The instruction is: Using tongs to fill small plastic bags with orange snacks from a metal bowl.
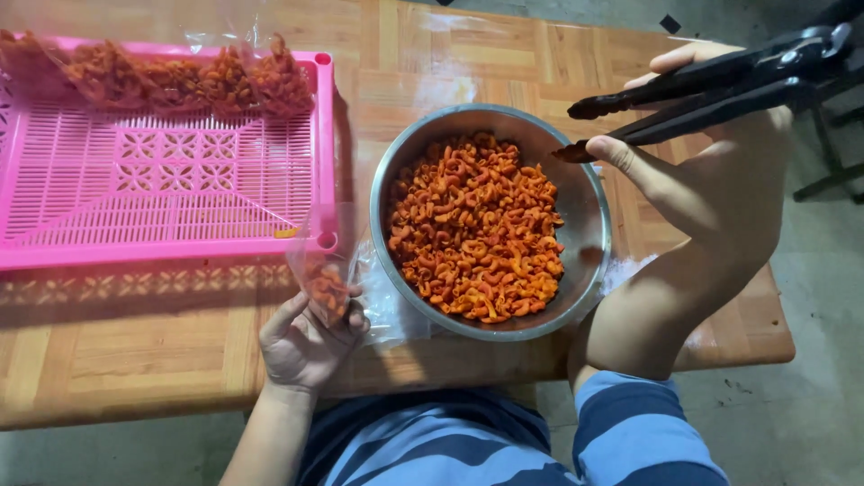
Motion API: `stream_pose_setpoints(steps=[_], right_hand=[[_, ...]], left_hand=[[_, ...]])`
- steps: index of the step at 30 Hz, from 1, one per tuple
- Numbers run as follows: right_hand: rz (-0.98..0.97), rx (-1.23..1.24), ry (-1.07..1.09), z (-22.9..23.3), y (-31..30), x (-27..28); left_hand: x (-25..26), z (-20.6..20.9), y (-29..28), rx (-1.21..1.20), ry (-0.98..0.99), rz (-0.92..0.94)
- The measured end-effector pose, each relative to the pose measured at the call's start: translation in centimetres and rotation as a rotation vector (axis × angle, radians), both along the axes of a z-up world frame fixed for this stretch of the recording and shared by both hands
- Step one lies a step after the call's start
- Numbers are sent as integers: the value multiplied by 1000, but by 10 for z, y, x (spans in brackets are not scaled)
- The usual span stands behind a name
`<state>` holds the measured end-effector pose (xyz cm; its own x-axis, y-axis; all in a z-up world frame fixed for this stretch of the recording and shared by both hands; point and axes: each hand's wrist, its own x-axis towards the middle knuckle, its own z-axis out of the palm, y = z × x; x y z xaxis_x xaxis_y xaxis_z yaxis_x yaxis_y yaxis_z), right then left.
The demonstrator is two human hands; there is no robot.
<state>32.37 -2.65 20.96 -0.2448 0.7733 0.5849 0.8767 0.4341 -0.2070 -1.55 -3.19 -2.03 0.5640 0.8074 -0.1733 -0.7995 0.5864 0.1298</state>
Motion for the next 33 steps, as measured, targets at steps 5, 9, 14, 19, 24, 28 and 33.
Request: stream_pose_setpoints(steps=[5, 9, 14, 19, 24, 28, 33], right_hand=[[39, -17, 34, 2, 2, -10], [67, -54, 128, 2, 6, -18], [-79, -156, 334, 10, 5, -41], [-127, -125, 269, 10, 14, -38], [-34, -152, 211, 6, 27, -21], [-67, -150, 223, 3, 28, -17], [-38, -117, 223, 2, 19, -11]], left_hand=[[-3, -7, -5, -27, 11, 7], [-5, -10, -7, 0, 1, -3], [-4, -14, -8, 2, 34, -22], [-6, -19, -2, -29, 78, -58], [-3, -20, 0, -112, 10, -30], [-3, -20, 2, -89, 38, -30], [-4, -17, -1, -69, 53, 6]])
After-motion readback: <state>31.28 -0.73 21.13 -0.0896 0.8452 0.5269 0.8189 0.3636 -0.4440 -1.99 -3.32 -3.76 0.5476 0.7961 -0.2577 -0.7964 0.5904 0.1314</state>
